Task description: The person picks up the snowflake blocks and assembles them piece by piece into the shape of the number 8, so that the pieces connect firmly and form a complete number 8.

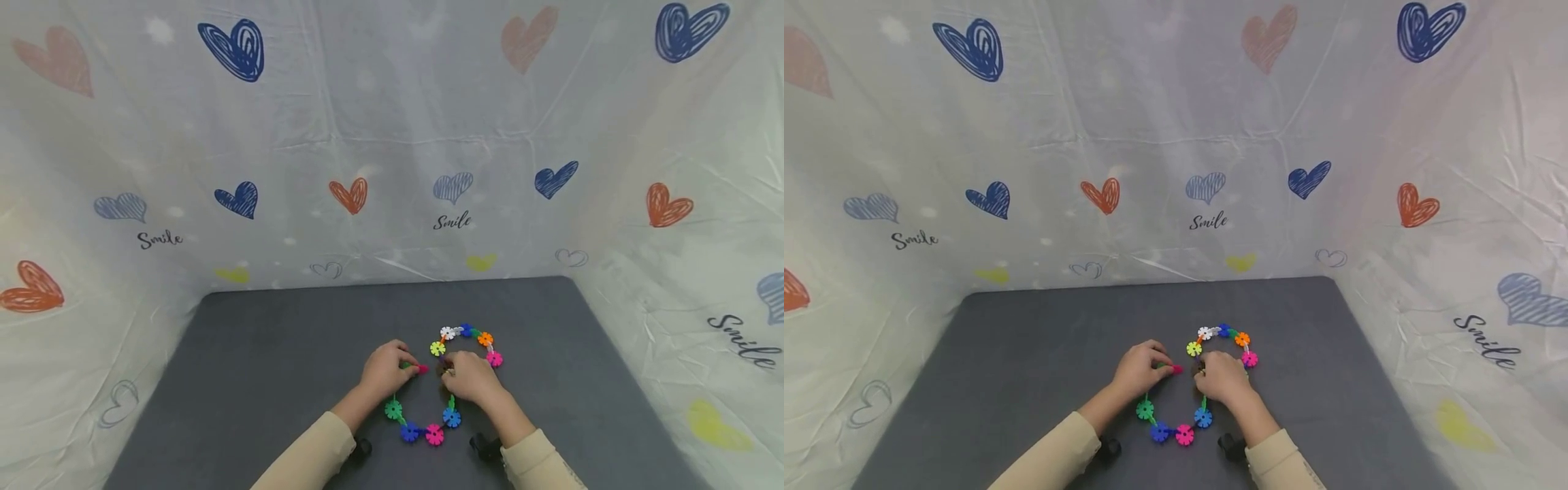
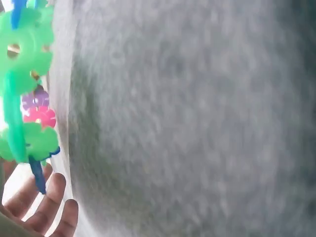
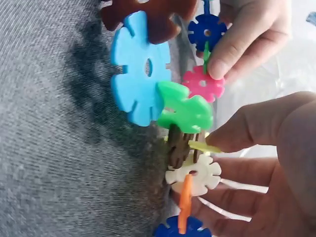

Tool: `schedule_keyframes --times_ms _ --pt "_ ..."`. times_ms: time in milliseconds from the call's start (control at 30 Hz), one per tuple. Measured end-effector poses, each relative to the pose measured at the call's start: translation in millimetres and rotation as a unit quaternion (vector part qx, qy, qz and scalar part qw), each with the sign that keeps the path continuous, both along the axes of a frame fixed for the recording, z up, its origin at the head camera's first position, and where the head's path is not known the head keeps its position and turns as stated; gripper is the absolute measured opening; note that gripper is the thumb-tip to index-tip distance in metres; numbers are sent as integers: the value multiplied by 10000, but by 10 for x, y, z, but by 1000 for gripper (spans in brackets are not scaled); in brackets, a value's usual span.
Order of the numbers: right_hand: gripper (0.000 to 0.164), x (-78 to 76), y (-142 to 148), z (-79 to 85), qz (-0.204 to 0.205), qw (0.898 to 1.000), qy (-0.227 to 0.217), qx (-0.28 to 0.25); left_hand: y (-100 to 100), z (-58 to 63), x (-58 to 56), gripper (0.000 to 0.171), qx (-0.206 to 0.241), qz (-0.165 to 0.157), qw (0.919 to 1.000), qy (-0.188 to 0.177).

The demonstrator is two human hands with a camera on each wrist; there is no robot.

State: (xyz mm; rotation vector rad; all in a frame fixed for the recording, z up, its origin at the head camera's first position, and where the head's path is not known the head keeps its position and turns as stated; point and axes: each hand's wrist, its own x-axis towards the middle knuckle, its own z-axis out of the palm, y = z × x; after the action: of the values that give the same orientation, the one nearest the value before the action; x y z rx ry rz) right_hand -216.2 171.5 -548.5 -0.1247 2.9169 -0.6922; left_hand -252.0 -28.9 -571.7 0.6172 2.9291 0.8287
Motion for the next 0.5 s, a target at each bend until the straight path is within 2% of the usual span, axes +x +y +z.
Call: schedule_keyframes --times_ms 200,333,500 --pt "40 19 -1 -59 145 9997 191 49 88 20 32 7 -296 -220 9979 530" --pt "43 21 -8 -89 60 9994 340 10 134 10 38 6 -413 -293 9965 662" --pt "35 10 3 -110 21 9984 555 -97 177 12 44 8 -439 -370 9954 762"
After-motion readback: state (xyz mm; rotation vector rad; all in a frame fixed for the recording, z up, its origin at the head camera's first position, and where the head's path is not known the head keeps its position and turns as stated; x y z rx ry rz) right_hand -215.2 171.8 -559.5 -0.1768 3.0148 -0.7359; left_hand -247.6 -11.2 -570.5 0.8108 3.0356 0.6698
